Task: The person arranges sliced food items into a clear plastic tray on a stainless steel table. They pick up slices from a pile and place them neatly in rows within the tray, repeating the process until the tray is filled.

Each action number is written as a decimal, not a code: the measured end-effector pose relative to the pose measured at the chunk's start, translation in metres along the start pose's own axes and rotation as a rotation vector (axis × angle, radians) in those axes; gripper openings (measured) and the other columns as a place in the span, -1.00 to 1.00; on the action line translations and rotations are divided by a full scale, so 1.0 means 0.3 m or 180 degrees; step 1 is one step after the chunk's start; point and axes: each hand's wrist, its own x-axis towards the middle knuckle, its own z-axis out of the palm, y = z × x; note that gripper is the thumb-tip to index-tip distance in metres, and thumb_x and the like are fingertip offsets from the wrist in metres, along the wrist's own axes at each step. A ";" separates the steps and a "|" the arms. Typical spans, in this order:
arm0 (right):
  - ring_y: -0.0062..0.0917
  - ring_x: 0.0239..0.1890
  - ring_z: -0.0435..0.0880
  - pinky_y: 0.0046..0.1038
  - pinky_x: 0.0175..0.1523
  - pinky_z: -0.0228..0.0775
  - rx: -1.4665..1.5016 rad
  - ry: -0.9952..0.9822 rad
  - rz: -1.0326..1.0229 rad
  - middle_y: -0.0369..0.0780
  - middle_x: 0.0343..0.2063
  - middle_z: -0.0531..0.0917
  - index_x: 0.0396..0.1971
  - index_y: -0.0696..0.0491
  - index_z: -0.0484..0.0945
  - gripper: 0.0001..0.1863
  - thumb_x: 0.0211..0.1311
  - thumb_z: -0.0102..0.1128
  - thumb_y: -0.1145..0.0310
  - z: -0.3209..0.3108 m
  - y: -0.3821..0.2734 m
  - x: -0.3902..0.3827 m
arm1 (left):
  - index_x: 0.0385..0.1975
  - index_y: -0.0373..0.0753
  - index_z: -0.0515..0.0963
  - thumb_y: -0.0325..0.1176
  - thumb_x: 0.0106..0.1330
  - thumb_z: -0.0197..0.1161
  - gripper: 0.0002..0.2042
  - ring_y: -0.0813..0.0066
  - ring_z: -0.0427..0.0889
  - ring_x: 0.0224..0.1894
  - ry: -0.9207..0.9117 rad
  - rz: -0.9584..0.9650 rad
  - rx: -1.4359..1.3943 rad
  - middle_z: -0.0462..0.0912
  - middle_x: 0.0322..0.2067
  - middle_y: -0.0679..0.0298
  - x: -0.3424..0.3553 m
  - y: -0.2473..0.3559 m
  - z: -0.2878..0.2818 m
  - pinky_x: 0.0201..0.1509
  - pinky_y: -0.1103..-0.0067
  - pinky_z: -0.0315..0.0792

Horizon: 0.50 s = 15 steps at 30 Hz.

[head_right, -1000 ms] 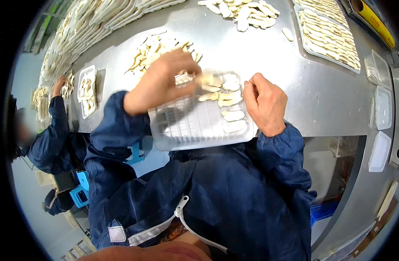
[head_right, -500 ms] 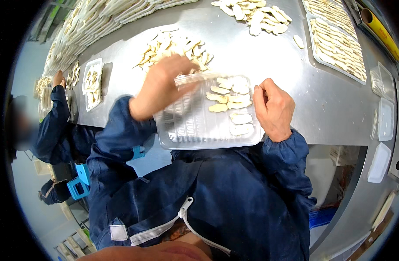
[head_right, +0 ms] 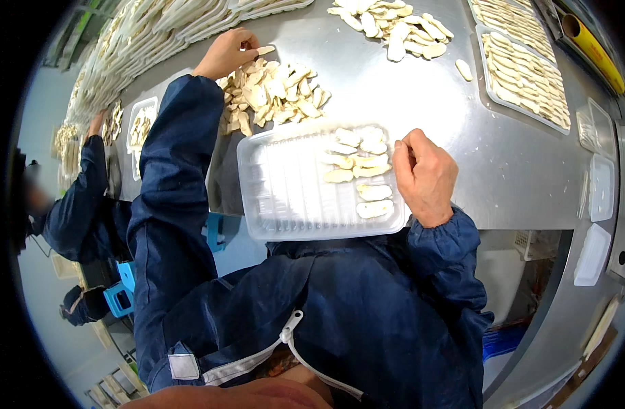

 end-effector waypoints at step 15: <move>-0.43 -0.71 0.45 -0.41 -0.53 0.26 -0.0002 0.0049 -0.0030 -0.18 -0.73 0.49 -0.53 0.12 0.46 -0.84 0.24 0.18 0.45 0.005 0.008 -0.002 | -0.39 -0.28 0.60 -0.51 0.15 0.34 -0.92 0.37 0.54 -0.24 -0.0602 0.0698 -0.2090 0.58 -0.38 0.24 -0.463 0.599 0.038 -0.13 0.51 0.43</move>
